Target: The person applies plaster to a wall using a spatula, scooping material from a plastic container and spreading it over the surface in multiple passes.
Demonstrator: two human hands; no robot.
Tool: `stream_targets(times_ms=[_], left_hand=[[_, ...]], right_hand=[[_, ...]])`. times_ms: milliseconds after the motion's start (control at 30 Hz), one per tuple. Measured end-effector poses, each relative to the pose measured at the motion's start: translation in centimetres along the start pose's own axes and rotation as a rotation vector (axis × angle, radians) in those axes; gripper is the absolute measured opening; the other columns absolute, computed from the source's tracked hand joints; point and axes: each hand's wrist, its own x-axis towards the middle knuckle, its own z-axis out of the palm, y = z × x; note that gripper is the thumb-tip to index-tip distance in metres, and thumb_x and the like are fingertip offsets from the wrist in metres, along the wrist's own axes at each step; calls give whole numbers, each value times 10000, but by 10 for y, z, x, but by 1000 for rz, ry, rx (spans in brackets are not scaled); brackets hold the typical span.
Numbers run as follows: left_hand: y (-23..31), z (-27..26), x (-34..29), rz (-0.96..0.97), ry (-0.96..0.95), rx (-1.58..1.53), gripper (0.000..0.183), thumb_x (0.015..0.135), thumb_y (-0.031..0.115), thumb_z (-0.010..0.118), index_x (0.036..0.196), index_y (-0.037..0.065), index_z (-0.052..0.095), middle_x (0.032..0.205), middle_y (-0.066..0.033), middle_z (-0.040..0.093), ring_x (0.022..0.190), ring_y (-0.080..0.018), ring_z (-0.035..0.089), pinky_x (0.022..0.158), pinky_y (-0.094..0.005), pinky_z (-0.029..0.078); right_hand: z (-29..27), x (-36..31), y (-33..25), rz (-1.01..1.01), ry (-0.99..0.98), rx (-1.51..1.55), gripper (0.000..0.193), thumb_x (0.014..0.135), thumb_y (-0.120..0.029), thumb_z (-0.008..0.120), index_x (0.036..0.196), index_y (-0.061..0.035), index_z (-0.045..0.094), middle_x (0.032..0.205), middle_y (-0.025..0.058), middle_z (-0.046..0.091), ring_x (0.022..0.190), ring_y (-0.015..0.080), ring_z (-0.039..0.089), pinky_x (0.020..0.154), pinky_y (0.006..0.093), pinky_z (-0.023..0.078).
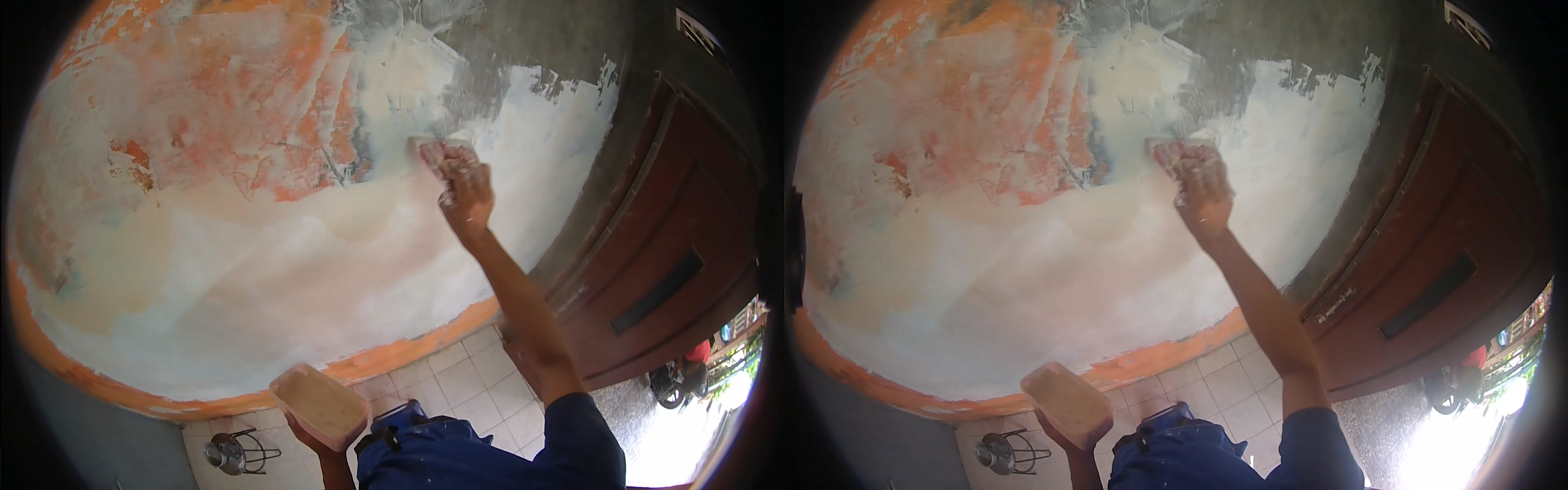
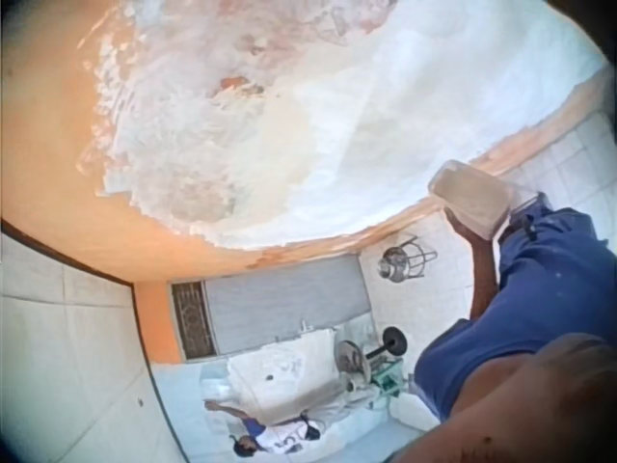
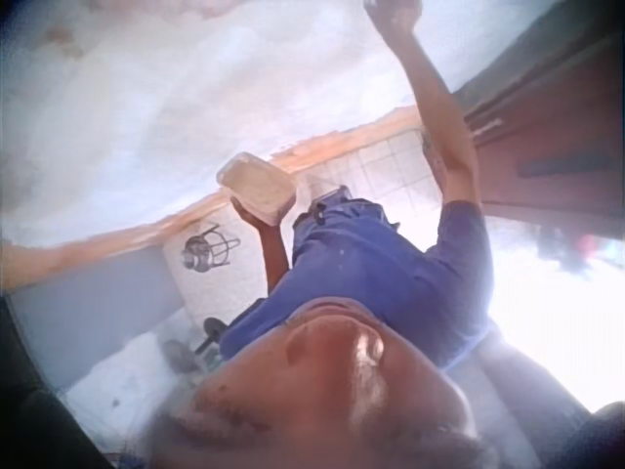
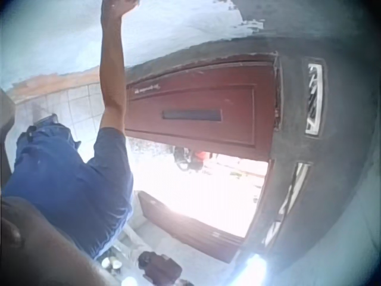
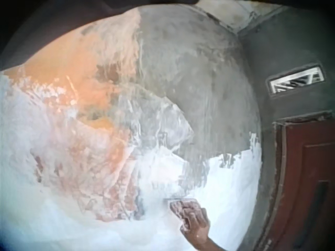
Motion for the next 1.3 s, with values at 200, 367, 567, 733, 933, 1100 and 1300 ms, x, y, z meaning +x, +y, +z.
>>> stream_targets(times_ms=[200, 367, 567, 733, 933, 1100, 1300], left_hand=[[-5, -2, -13, -16, 25, -44, 657, 896, 616, 379, 1329, 124, 424, 1209, -80, 524, 1068, -265, 538, 874, -456, 462], [-3, 3, -3, -43, 14, -17, 682, 885, 630, 391, 1326, 110, 423, 1192, -83, 530, 1058, -262, 542, 868, -450, 466], [-5, 15, -3, 0, -51, -17, 671, 899, 625, 373, 1332, 114, 411, 1187, -84, 532, 1038, -256, 555, 864, -457, 473], [-11, -18, -10, -26, -25, 26, 673, 904, 624, 364, 1342, 114, 397, 1216, -87, 521, 1075, -264, 543, 892, -460, 464], [-20, -36, -8, 46, 58, 30, 666, 901, 628, 365, 1329, 120, 413, 1222, -80, 509, 1093, -262, 528, 906, -465, 452], [-10, -8, -13, -42, -50, -15, 670, 900, 630, 359, 1328, 117, 413, 1216, -82, 510, 1089, -262, 530, 893, -467, 459], [-11, 4, -19, -54, -2, 31, 676, 901, 640, 341, 1326, 118, 408, 1185, -92, 529, 1033, -266, 566, 845, -464, 496]], right_hand=[[33, -78, -16, 0, -143, -44, 371, 630, 24, 624, 1000, -1, 643, 860, 118, 551, 801, 323, 574, 686, 411, 521], [7, -107, -12, -53, -332, 40, 451, 602, 7, 633, 1051, -36, 625, 871, 101, 543, 832, 317, 568, 659, 412, 510], [-27, -86, -5, -40, -251, 77, 450, 589, 41, 618, 1022, -81, 628, 941, 99, 607, 849, 325, 568, 686, 412, 505], [-11, 8, -11, 5, -79, 10, 441, 652, 26, 631, 1083, -65, 608, 903, 104, 576, 878, 328, 576, 720, 411, 507], [29, -77, 2, -139, -238, -53, 440, 704, -111, 622, 1135, -34, 582, 1005, 146, 558, 983, 390, 548, 802, 506, 471], [-18, -159, -8, -54, -473, 34, 501, 621, 29, 597, 1110, -82, 614, 894, 112, 566, 893, 334, 574, 792, 449, 497], [-38, -86, -4, 70, -242, 23, 600, 585, 191, 463, 1017, -153, 700, 1099, 31, 668, 954, 239, 621, 717, 394, 466]])
